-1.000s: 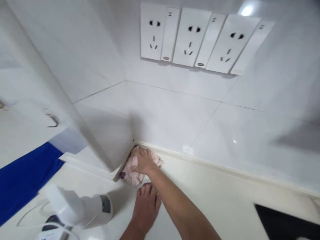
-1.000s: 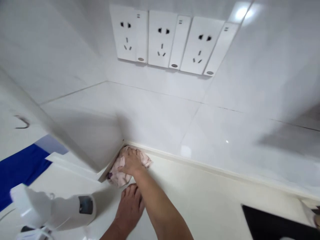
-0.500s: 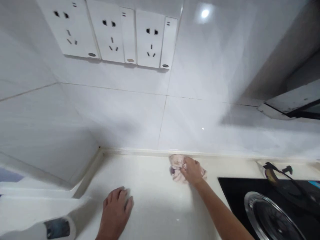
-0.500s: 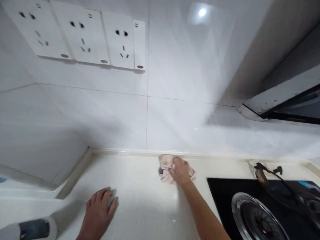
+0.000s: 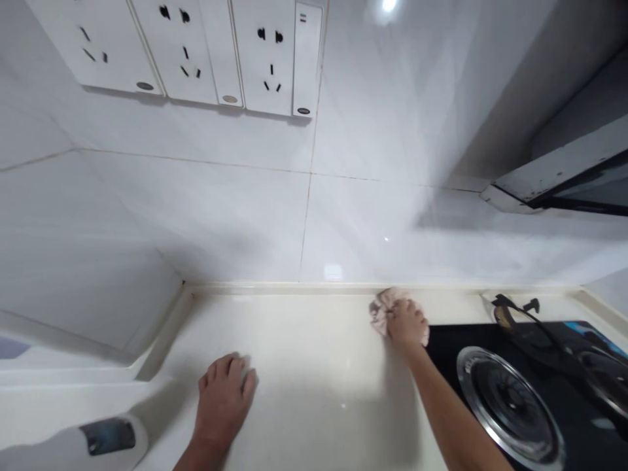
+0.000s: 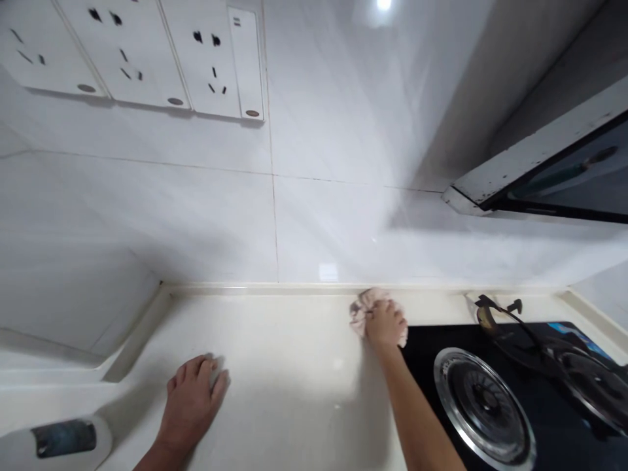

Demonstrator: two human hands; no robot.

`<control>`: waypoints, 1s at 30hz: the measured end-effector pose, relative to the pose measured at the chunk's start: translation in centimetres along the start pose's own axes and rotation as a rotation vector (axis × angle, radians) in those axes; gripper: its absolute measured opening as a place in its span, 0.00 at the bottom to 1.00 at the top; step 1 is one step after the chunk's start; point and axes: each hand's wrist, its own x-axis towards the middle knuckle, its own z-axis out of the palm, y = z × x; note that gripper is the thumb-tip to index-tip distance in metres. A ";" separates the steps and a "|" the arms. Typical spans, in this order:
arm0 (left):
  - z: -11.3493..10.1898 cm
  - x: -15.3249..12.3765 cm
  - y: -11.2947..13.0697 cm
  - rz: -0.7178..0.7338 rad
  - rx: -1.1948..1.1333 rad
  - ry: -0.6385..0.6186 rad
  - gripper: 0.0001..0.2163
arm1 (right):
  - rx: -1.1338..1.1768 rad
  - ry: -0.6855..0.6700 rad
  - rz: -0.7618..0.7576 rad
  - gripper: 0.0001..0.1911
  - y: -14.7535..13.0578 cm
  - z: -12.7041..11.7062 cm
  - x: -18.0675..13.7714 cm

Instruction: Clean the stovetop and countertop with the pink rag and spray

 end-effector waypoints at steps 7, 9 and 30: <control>-0.3 0.3 -0.3 -0.008 -0.018 -0.033 0.17 | 0.296 -0.182 -0.683 0.31 -10.9 2.7 -20.7; -0.3 0.3 -0.5 0.002 -0.016 -0.031 0.18 | 0.406 -0.227 -0.843 0.36 -11.1 4.4 -27.0; -0.5 1.2 0.0 -0.064 -0.014 -0.101 0.19 | 0.004 -0.063 -0.262 0.34 2.8 0.4 -6.3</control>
